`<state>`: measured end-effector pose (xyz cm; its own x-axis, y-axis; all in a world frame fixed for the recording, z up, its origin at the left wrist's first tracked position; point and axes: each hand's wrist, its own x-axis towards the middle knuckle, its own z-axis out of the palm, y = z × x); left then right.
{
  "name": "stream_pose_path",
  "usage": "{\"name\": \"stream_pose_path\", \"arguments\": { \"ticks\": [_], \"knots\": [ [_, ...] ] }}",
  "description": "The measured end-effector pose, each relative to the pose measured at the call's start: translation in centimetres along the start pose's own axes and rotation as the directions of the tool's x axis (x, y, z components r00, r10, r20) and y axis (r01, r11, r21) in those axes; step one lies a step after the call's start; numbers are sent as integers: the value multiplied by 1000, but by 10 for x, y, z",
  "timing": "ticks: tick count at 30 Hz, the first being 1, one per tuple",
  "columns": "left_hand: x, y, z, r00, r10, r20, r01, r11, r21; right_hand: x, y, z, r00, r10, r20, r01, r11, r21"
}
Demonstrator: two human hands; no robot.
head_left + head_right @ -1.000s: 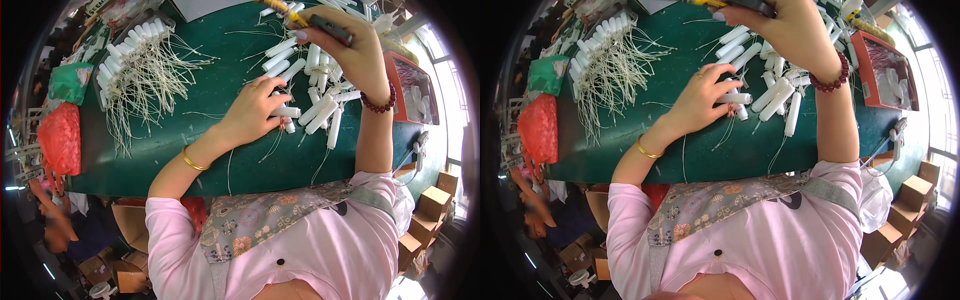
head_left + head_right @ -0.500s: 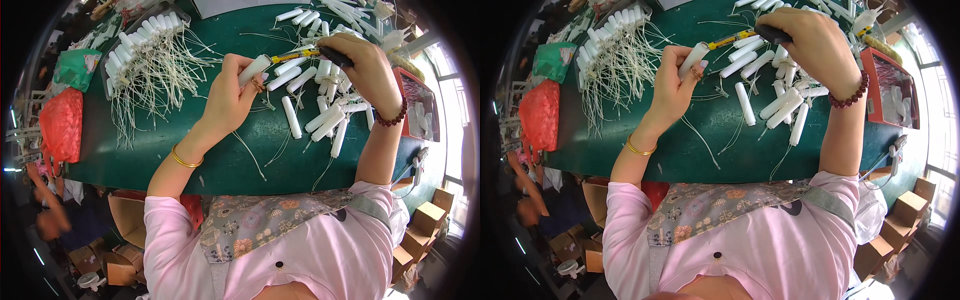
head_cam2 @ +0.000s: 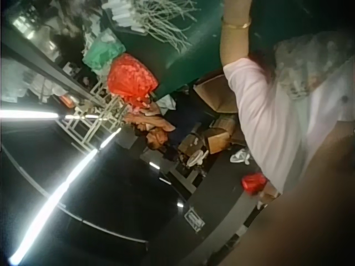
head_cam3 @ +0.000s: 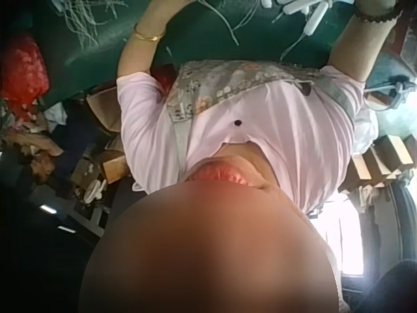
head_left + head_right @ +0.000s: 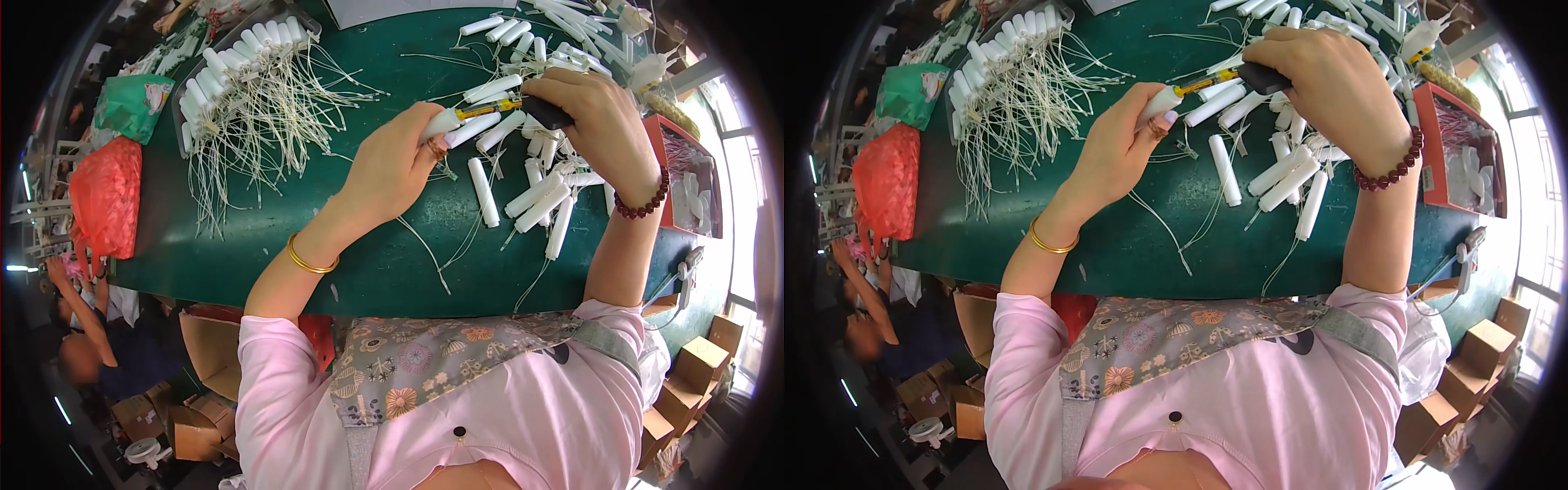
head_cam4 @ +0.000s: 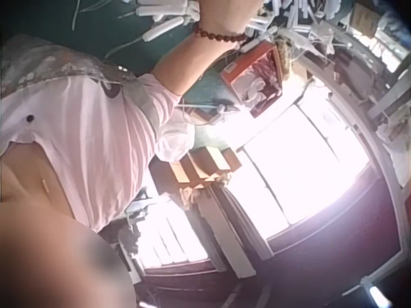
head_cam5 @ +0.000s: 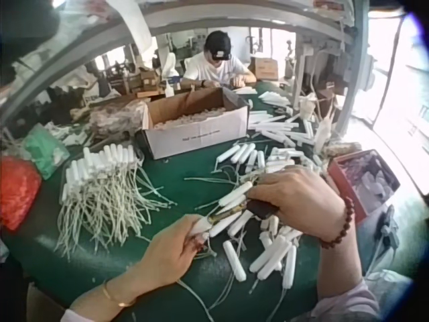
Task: Assembling a string of decorative lights by attaching white plastic caps to individual LEDs on a wire.
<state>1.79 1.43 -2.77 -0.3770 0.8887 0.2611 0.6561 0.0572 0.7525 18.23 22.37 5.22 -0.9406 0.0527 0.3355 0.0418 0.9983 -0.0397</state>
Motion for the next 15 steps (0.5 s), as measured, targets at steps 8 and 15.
{"name": "stream_pose_path", "arguments": {
  "ticks": [8, 15],
  "knots": [
    [-6, 2, -4, 992, -41, 120, 67, 974, -219, 21, -35, 34, 979, -199, -33, 200, 937, 288],
    [9, -10, -28, 933, -295, 205, 335, 509, -793, 20, -28, 13, 997, 74, 34, -80, 803, 591]
  ]
}}
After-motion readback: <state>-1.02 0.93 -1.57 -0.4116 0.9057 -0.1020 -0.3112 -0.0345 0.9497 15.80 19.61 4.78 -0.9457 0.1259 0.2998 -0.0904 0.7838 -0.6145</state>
